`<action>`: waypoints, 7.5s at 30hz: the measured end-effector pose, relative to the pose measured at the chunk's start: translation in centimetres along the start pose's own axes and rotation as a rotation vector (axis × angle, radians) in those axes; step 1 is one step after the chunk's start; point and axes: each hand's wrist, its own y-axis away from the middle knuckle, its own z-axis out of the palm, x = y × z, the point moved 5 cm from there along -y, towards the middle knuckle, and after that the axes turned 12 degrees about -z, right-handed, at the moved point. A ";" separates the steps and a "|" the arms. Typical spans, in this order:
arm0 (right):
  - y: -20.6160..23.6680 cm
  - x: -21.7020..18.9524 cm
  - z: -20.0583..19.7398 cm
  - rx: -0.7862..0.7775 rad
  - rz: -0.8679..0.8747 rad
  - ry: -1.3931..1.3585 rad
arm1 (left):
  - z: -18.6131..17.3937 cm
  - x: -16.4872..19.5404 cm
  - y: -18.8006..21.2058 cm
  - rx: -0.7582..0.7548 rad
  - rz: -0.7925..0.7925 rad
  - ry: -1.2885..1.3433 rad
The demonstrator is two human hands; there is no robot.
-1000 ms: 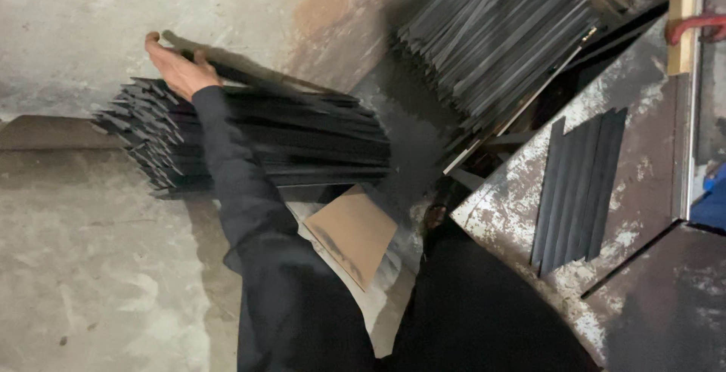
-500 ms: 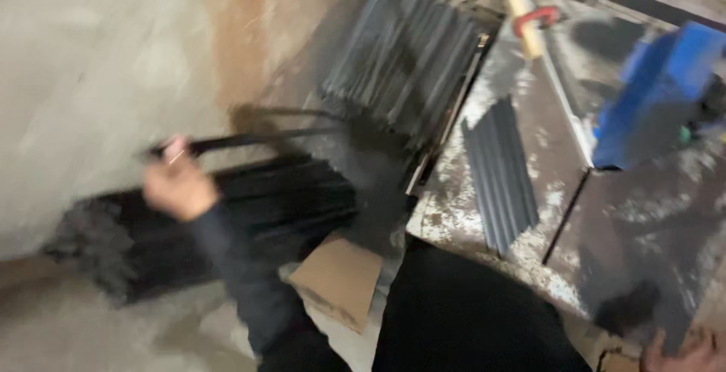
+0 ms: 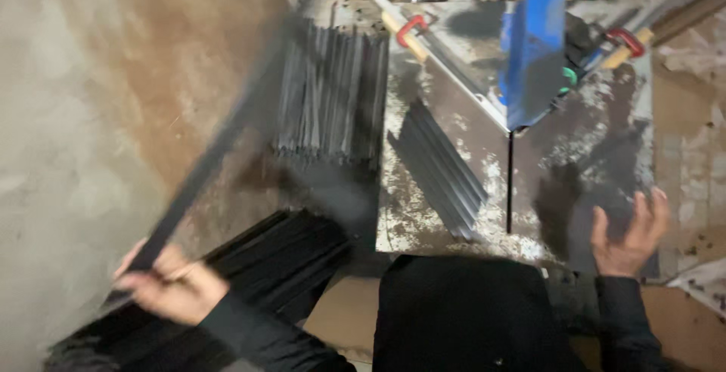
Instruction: The person picks up dark moulding strips from a pile on the workbench, positions each strip against the fence of a double mitre saw, and cuts mitred ends, placing the cut pieces into a growing stack beside the saw. They occasionally reposition strips and clear small offcut pieces from the cutting area.
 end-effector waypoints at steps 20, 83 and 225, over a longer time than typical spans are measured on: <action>12.1 11.1 3.0 -0.452 0.276 -0.118 | -27.9 -50.0 -5.2 0.518 -1.055 -0.922; 15.9 16.6 7.3 -0.324 0.423 -0.007 | -30.5 -63.4 -3.2 -0.317 -0.890 -2.894; 19.0 16.1 4.6 0.336 0.970 -0.403 | -32.8 -62.4 -1.3 -0.224 -0.771 -2.859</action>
